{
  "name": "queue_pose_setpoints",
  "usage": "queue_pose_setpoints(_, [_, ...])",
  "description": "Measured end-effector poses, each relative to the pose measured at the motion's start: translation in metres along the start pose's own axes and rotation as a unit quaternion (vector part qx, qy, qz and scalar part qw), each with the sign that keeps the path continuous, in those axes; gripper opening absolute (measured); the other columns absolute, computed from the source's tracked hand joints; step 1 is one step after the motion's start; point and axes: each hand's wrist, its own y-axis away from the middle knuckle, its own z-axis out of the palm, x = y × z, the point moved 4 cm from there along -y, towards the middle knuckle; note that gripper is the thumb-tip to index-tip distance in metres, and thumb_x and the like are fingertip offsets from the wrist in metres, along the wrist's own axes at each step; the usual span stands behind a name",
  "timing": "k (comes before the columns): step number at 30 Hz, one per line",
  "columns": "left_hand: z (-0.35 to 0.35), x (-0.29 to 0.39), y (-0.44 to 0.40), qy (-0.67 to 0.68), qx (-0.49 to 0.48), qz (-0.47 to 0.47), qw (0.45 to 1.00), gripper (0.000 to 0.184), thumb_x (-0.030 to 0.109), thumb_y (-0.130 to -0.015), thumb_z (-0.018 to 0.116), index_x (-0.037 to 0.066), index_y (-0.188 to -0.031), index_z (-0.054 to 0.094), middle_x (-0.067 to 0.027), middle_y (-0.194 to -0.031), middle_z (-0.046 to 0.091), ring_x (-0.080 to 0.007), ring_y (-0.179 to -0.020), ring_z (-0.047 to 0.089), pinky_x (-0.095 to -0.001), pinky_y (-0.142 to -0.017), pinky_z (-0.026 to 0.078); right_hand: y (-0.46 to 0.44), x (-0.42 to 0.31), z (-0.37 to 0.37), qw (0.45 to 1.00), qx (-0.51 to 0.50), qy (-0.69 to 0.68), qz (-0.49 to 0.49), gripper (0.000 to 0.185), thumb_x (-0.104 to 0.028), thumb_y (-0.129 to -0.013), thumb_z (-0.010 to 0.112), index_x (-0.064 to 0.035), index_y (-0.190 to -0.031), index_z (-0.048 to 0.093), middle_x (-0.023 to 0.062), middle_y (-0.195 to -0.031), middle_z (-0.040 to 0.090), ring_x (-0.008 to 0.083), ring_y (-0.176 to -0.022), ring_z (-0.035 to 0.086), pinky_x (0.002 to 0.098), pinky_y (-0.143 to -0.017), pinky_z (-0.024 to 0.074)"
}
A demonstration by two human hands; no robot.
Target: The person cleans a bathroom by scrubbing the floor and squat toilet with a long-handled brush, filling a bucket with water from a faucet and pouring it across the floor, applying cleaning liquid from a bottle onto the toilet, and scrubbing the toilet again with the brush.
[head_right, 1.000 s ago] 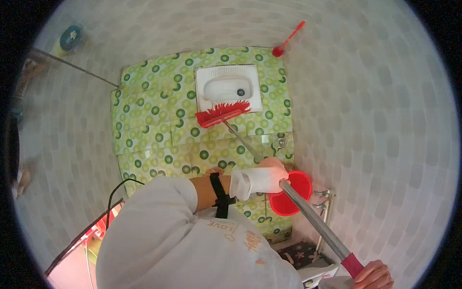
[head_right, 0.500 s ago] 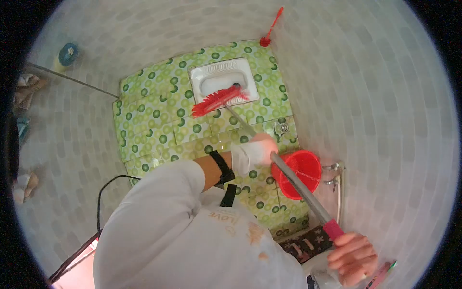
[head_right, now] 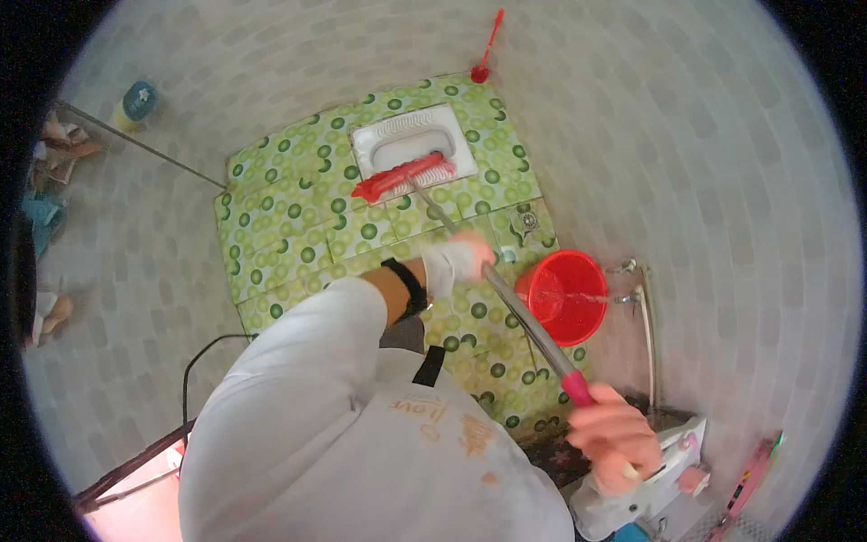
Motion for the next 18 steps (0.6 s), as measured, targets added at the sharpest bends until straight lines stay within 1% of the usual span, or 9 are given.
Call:
queue_pose_setpoints(4, [0.011, -0.01, 0.003, 0.023, 0.077, -0.006, 0.997, 0.022, 0.018, -0.056, 0.067, 0.014, -0.078, 0.067, -0.0095, -0.076, 0.063, -0.0313, -0.078, 0.06, -0.0425, -0.068, 0.048, 0.014, -0.013, 0.01, 0.989, -0.024, 0.134, 0.064, 0.028, -0.017, -0.088, 0.052, -0.0069, -0.063, 0.044, 0.0144, -0.06, 0.064, 0.0301, -0.064, 0.064, 0.0496, -0.08, 0.048])
queue_pose_setpoints(5, [0.002, 0.003, 0.012, 0.038, 0.126, 0.029, 0.991, 0.02, 0.019, -0.056, 0.067, 0.014, -0.075, 0.066, -0.0097, -0.075, 0.062, -0.0316, -0.077, 0.059, -0.0426, -0.067, 0.047, 0.019, -0.018, 0.01, 0.989, -0.021, 0.132, 0.066, 0.028, -0.017, -0.088, 0.052, -0.0069, -0.063, 0.044, 0.0144, -0.06, 0.064, 0.0301, -0.064, 0.064, 0.0496, -0.08, 0.048])
queue_pose_setpoints(6, [-0.011, 0.015, 0.022, 0.051, 0.177, 0.064, 0.981, 0.018, 0.019, -0.055, 0.067, 0.013, -0.072, 0.065, -0.0099, -0.074, 0.061, -0.0319, -0.076, 0.058, -0.0427, -0.065, 0.047, 0.022, -0.023, 0.006, 0.994, -0.019, 0.104, 0.042, 0.03, -0.019, -0.088, 0.052, -0.007, -0.063, 0.044, 0.0138, -0.06, 0.064, 0.0296, -0.063, 0.064, 0.0496, -0.079, 0.048])
queue_pose_setpoints(7, [-0.02, 0.025, 0.032, 0.049, 0.175, 0.064, 0.981, 0.018, 0.019, -0.055, 0.067, 0.013, -0.072, 0.065, -0.0099, -0.074, 0.061, -0.0319, -0.076, 0.058, -0.0427, -0.065, 0.047, 0.025, -0.027, 0.0, 0.997, -0.016, 0.076, 0.018, 0.031, -0.02, -0.089, 0.053, -0.0071, -0.062, 0.045, 0.0133, -0.06, 0.064, 0.029, -0.062, 0.064, 0.0497, -0.079, 0.0481])
queue_pose_setpoints(10, [-0.026, 0.048, 0.067, 0.047, 0.171, 0.042, 0.983, 0.015, 0.02, -0.054, 0.068, 0.014, -0.066, 0.063, -0.0101, -0.069, 0.058, -0.0331, -0.073, 0.057, -0.0428, -0.062, 0.045, 0.033, -0.041, -0.017, 0.999, -0.007, -0.01, -0.053, 0.035, -0.025, -0.09, 0.055, -0.0075, -0.06, 0.046, 0.0118, -0.059, 0.064, 0.0273, -0.059, 0.064, 0.0498, -0.078, 0.0483])
queue_pose_setpoints(12, [-0.024, 0.046, 0.095, 0.075, 0.227, 0.021, 0.971, 0.013, 0.019, -0.054, 0.069, 0.014, -0.063, 0.061, -0.01, -0.066, 0.057, -0.034, -0.069, 0.056, -0.044, -0.059, 0.043, 0.028, -0.047, -0.019, 0.998, -0.031, -0.019, -0.059, 0.039, -0.033, -0.092, 0.055, -0.0069, -0.062, 0.053, 0.0089, -0.061, 0.065, 0.0245, -0.06, 0.065, 0.0488, -0.077, 0.0495])
queue_pose_setpoints(15, [-0.009, 0.028, 0.147, 0.094, 0.265, -0.041, 0.959, 0.013, 0.019, -0.054, 0.069, 0.014, -0.062, 0.06, -0.0089, -0.063, 0.056, -0.0335, -0.066, 0.055, -0.0445, -0.057, 0.042, 0.019, -0.022, -0.01, 0.993, -0.052, -0.098, -0.03, 0.037, -0.031, -0.091, 0.056, -0.0061, -0.064, 0.057, 0.0083, -0.065, 0.067, 0.0254, -0.065, 0.066, 0.0481, -0.079, 0.0498])
queue_pose_setpoints(16, [-0.002, 0.016, 0.164, 0.073, 0.275, -0.076, 0.956, 0.013, 0.019, -0.054, 0.07, 0.014, -0.062, 0.06, -0.0085, -0.063, 0.057, -0.0326, -0.067, 0.055, -0.0446, -0.058, 0.042, 0.008, -0.008, 0.002, 0.983, -0.052, -0.174, -0.009, 0.032, -0.023, -0.09, 0.058, -0.0058, -0.063, 0.058, 0.0095, -0.071, 0.068, 0.0267, -0.07, 0.066, 0.0483, -0.082, 0.0495])
queue_pose_setpoints(18, [0.009, -0.014, 0.194, 0.033, 0.207, -0.19, 0.959, 0.01, 0.023, -0.058, 0.07, 0.019, -0.067, 0.067, -0.0076, -0.067, 0.06, -0.0293, -0.071, 0.059, -0.0403, -0.063, 0.047, -0.002, 0.027, 0.029, 0.973, 0.003, -0.208, 0.096, 0.025, -0.013, -0.087, 0.056, -0.0046, -0.063, 0.059, 0.0114, -0.073, 0.068, 0.027, -0.073, 0.066, 0.0492, -0.086, 0.0483])
